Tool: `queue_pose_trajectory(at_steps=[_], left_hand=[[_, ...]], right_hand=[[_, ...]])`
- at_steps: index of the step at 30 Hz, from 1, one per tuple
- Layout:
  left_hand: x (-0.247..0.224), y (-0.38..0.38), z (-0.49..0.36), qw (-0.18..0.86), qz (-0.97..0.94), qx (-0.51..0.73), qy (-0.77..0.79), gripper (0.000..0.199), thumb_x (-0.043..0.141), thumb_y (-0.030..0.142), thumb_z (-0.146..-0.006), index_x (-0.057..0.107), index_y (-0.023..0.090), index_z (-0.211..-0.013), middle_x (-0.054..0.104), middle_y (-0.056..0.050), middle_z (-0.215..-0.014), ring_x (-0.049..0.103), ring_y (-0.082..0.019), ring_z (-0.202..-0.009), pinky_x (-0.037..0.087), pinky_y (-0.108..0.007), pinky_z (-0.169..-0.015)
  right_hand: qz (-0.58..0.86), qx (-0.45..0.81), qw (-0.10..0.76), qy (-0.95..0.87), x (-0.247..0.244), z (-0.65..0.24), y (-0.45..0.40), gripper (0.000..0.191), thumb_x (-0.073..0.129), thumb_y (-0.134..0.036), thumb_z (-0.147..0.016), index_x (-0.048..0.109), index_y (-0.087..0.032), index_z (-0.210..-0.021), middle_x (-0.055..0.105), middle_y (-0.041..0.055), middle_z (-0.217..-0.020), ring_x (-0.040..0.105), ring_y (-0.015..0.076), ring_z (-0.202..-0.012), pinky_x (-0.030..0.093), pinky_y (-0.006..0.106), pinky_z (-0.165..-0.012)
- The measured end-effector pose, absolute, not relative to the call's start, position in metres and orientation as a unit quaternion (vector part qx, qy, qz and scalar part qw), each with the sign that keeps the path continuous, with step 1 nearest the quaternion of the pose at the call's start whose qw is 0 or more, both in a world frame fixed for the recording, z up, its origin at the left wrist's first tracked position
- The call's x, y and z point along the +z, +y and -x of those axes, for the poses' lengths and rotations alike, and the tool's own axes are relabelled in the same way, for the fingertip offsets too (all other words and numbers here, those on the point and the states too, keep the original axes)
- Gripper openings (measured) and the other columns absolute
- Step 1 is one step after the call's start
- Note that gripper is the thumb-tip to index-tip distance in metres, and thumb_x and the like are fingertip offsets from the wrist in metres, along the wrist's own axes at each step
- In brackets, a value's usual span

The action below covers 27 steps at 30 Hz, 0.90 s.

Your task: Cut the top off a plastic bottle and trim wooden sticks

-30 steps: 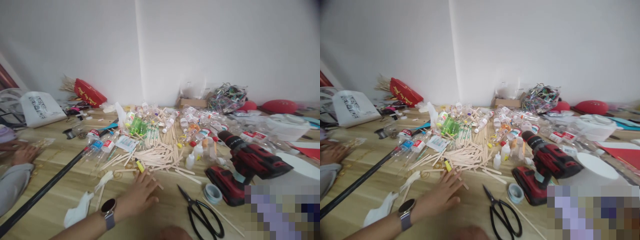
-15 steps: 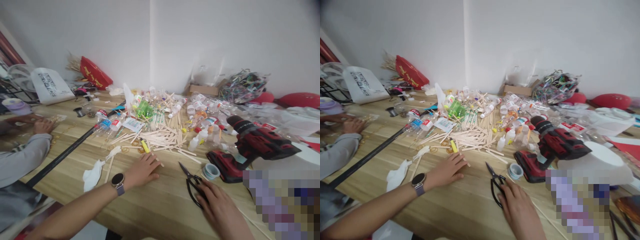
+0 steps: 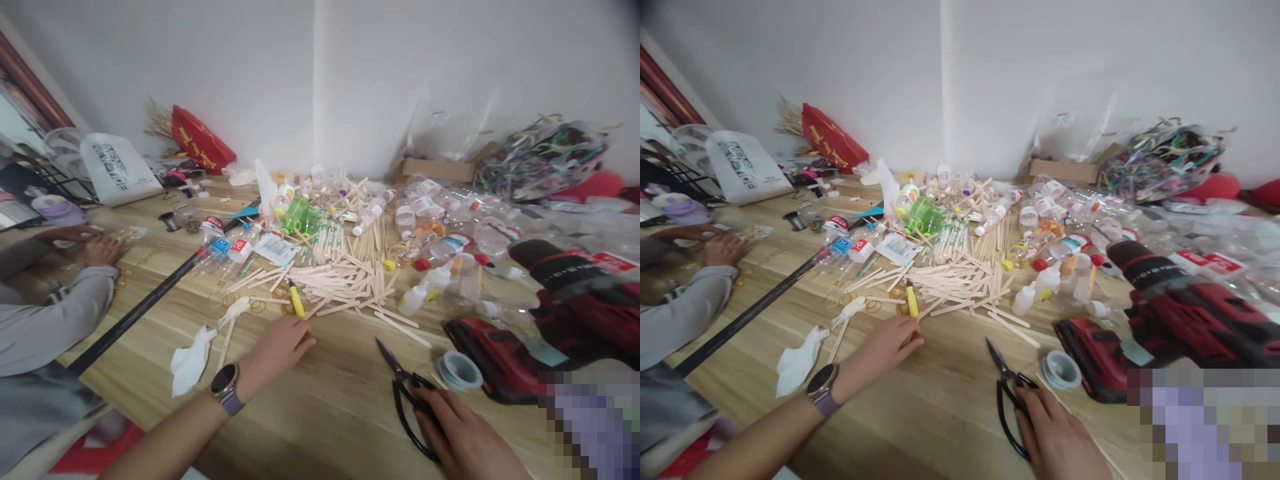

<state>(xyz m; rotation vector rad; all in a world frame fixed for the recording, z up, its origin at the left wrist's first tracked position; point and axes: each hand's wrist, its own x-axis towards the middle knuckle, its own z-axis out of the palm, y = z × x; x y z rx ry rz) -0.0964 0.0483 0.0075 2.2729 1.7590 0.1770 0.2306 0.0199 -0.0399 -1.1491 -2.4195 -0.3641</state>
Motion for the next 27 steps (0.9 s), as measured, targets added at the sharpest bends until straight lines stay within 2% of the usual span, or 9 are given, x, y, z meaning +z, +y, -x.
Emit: queue_pose_trajectory(at_steps=[4, 9, 15, 22, 25, 27], left_hand=[[0.007, 0.052, 0.096, 0.118, -0.727, 0.045, 0.675, 0.010, 0.055, 0.027, -0.093, 0.063, 0.021, -0.095, 0.070, -0.009, -0.100, 0.064, -0.026, -0.096, 0.047, -0.035, -0.079], [0.006, 0.054, 0.094, 0.114, -0.683, 0.021, 0.721, 0.015, 0.057, 0.031, -0.092, 0.065, 0.018, -0.088, 0.071, -0.009, -0.090, 0.067, -0.025, -0.084, 0.047, -0.033, -0.070], [0.006, 0.063, 0.089, 0.080, -0.692, 0.010, 0.717, 0.024, 0.045, 0.024, -0.096, 0.066, 0.015, -0.102, 0.070, -0.011, -0.102, 0.067, -0.026, -0.094, 0.048, -0.034, -0.076], [0.010, 0.070, 0.081, 0.025, -0.717, -0.015, 0.696, 0.035, 0.034, 0.018, -0.099, 0.067, 0.008, -0.105, 0.066, -0.020, -0.103, 0.062, -0.034, -0.101, 0.047, -0.045, -0.085], [0.007, 0.072, 0.077, 0.019, -0.735, -0.013, 0.677, 0.033, 0.036, 0.019, -0.099, 0.066, 0.010, -0.106, 0.064, -0.019, -0.108, 0.060, -0.032, -0.104, 0.047, -0.045, -0.089], [0.001, 0.075, 0.073, 0.023, -0.756, -0.008, 0.654, 0.030, 0.038, 0.017, -0.099, 0.064, 0.012, -0.112, 0.063, -0.017, -0.114, 0.061, -0.030, -0.105, 0.048, -0.043, -0.090]], right_hand=[[0.413, -0.108, 0.211, -0.880, -0.038, -0.226, 0.027, 0.039, 0.026, -0.032, -0.105, 0.063, -0.022, -0.099, 0.069, 0.0048, -0.084, 0.070, 0.0155, -0.055, 0.057, 0.027, -0.047], [0.432, -0.093, 0.201, -0.874, -0.043, -0.224, 0.030, 0.035, 0.027, -0.035, -0.105, 0.060, -0.023, -0.101, 0.066, 0.0042, -0.084, 0.071, 0.0180, -0.058, 0.058, 0.030, -0.049], [0.460, -0.049, 0.173, -0.869, -0.053, -0.228, 0.029, 0.022, 0.039, -0.037, -0.102, 0.058, -0.025, -0.104, 0.065, 0.0033, -0.089, 0.072, 0.0192, -0.065, 0.059, 0.032, -0.055], [0.491, -0.051, 0.170, -0.853, -0.057, -0.228, 0.024, 0.023, 0.043, -0.038, -0.101, 0.059, -0.025, -0.109, 0.069, 0.0054, -0.095, 0.073, 0.0217, -0.070, 0.060, 0.033, -0.059], [0.495, -0.040, 0.184, -0.848, -0.060, -0.228, 0.021, 0.024, 0.046, -0.037, -0.100, 0.058, -0.023, -0.115, 0.070, 0.0077, -0.102, 0.074, 0.0216, -0.074, 0.060, 0.030, -0.061], [0.493, -0.010, 0.188, -0.850, -0.062, -0.228, 0.021, 0.021, 0.047, -0.033, -0.099, 0.059, -0.022, -0.112, 0.070, 0.0073, -0.100, 0.074, 0.0197, -0.072, 0.059, 0.026, -0.058]])
